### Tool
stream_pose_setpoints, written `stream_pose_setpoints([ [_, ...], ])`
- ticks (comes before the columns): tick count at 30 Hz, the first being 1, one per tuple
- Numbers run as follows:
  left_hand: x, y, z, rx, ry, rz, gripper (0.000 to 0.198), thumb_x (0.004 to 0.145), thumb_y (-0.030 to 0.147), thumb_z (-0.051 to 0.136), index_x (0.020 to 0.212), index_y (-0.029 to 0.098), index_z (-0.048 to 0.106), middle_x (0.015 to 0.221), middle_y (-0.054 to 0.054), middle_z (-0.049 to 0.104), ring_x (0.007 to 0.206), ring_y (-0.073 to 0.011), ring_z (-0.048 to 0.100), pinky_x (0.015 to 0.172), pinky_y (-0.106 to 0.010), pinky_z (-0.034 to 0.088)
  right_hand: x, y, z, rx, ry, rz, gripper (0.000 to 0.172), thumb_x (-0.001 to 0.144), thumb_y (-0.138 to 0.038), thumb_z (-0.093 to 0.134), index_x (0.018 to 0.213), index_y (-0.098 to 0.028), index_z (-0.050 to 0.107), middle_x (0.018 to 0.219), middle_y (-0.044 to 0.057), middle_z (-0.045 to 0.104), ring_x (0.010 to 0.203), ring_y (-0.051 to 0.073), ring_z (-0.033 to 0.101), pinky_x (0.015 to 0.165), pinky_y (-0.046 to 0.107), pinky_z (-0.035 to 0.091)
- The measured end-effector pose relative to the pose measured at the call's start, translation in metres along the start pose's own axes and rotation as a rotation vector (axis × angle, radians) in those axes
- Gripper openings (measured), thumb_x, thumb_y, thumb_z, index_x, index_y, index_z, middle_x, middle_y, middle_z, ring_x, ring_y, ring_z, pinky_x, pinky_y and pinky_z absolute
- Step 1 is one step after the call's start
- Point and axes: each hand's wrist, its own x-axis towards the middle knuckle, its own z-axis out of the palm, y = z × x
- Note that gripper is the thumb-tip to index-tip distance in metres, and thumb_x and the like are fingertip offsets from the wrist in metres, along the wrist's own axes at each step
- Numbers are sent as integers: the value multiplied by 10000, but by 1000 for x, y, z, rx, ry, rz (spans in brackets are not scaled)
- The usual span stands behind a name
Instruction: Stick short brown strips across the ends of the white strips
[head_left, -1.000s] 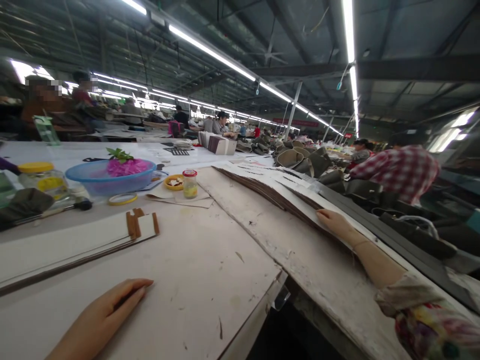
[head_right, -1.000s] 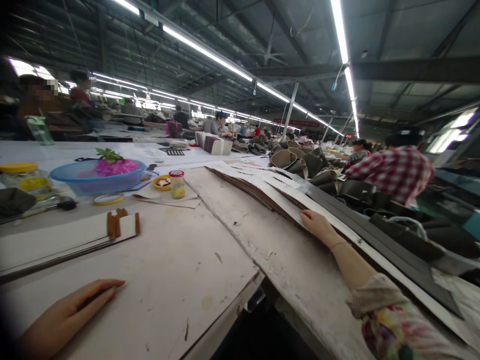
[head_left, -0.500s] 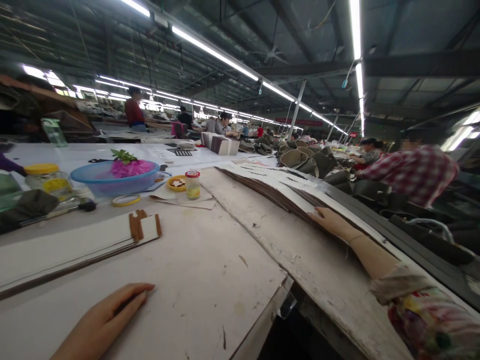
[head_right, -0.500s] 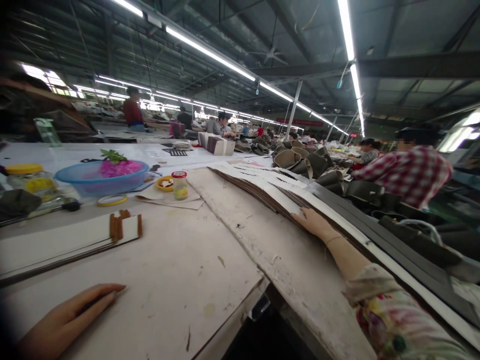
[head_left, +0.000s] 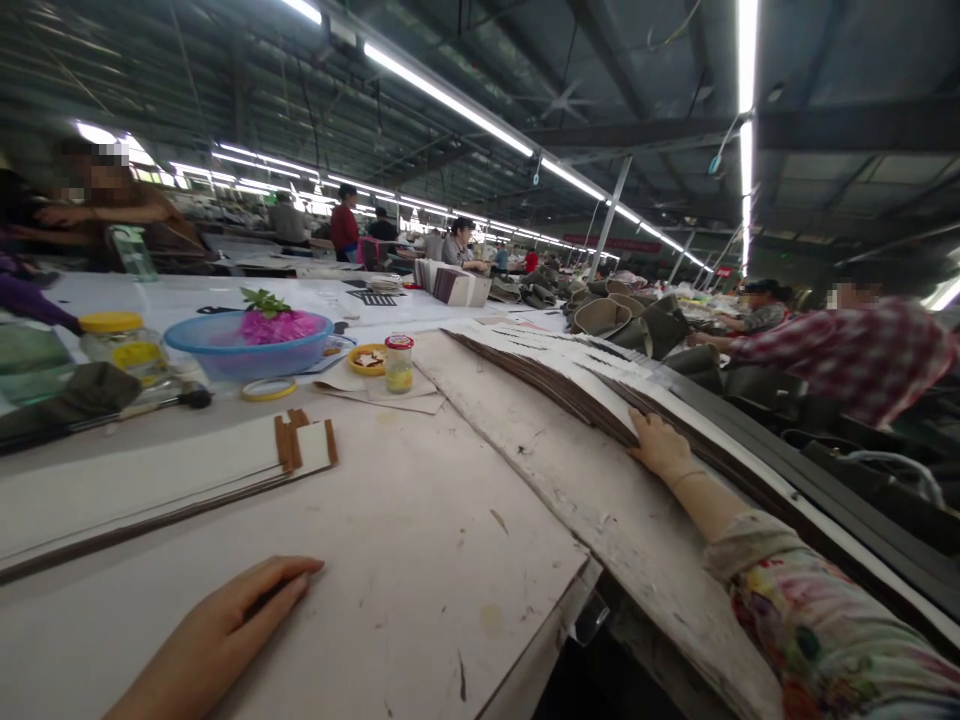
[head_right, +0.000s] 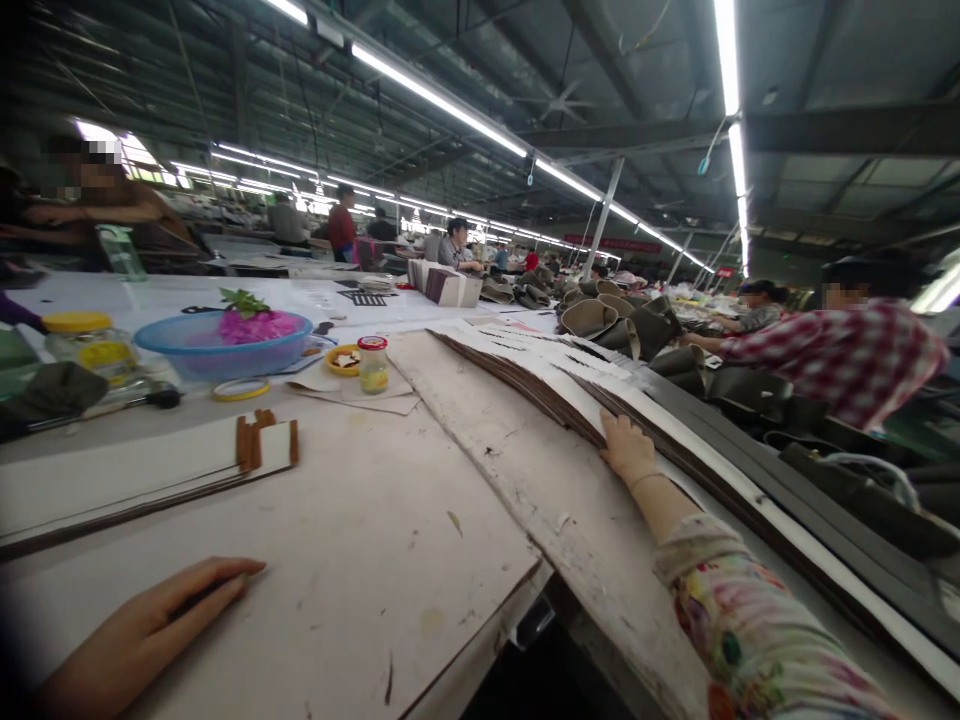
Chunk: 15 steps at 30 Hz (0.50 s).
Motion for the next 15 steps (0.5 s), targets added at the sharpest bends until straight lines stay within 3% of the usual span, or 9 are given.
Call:
stream_pose_setpoints([
  [8,-2,3,-1,-19,-17,-19,293,778,437,445,935,297,649,993,37,652,946,-182,598,829,-230,480,11,8,4,-47,5,-27,694,708,-367,609,1286,-182,274,1142,181,442,1016,331,452,736,445,417],
  [15,0,9,-3,-66,2,-9,306,764,440,448,910,282,665,959,16,665,911,-193,610,803,-233,490,18,19,-4,-11,-51,-118,474,766,-317,575,1178,-138,426,1094,114,502,938,229,516,780,394,419],
])
